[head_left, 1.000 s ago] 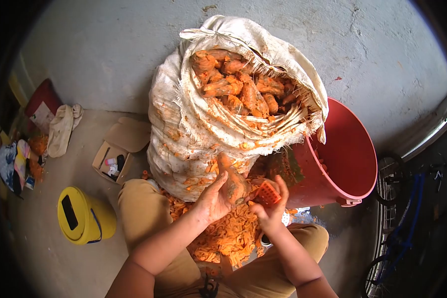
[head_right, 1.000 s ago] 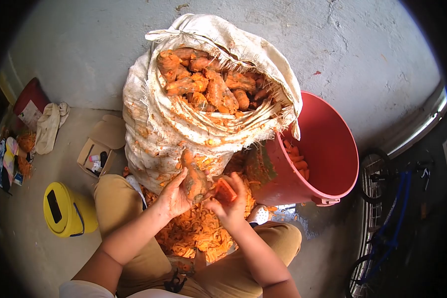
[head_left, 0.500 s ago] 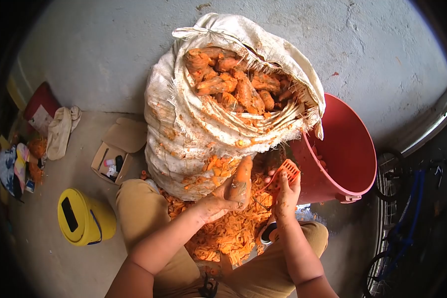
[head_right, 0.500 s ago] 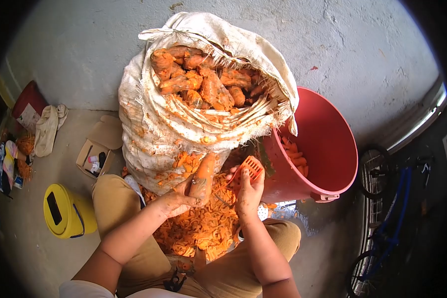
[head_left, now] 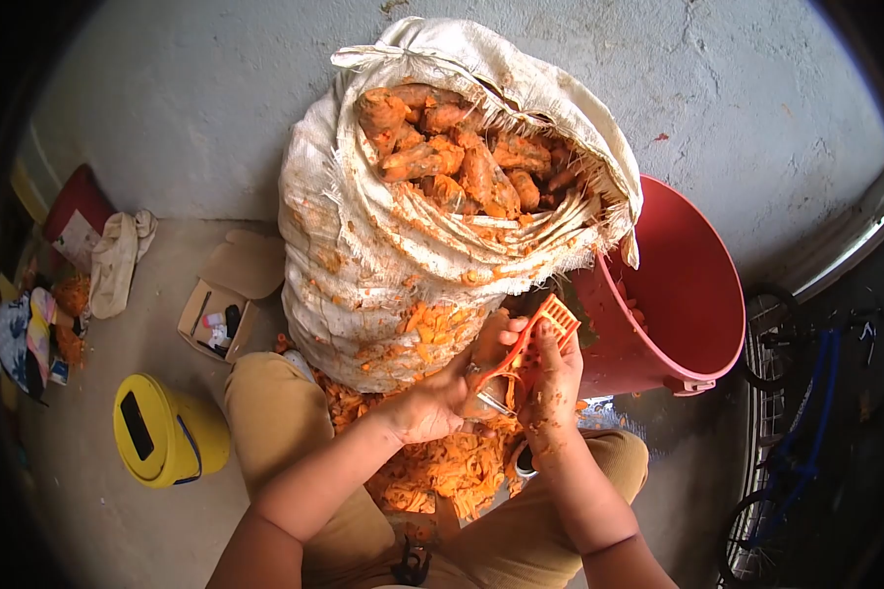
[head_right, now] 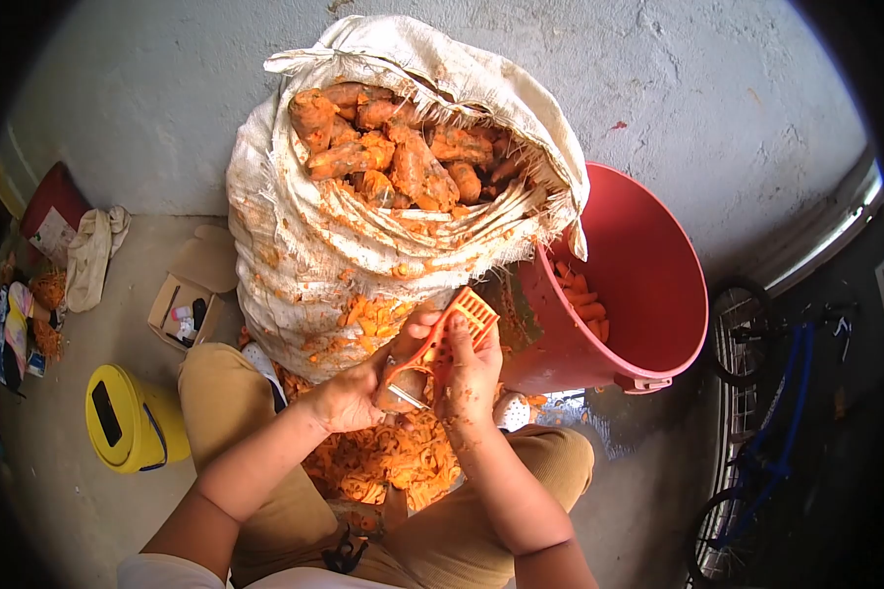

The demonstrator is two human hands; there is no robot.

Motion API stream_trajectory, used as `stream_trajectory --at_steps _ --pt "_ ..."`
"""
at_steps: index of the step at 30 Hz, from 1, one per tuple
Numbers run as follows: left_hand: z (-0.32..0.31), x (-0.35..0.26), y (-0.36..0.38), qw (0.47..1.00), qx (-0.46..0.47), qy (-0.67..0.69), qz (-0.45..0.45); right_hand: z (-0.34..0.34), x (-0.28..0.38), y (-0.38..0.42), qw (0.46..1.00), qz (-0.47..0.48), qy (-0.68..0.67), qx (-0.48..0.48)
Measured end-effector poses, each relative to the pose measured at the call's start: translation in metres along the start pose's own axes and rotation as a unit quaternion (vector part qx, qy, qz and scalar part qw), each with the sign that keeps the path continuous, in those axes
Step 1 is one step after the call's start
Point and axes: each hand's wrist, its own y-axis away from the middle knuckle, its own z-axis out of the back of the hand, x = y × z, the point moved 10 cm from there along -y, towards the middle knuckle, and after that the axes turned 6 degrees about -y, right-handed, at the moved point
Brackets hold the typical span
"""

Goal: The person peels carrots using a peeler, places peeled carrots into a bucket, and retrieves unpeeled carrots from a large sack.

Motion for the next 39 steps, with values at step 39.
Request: stream_trajectory --at_steps 39 --pt "0.055 0.05 0.006 0.973 -0.161 0.086 0.14 0.055 0.042 -0.043 0.963 0.205 0.152 -0.086"
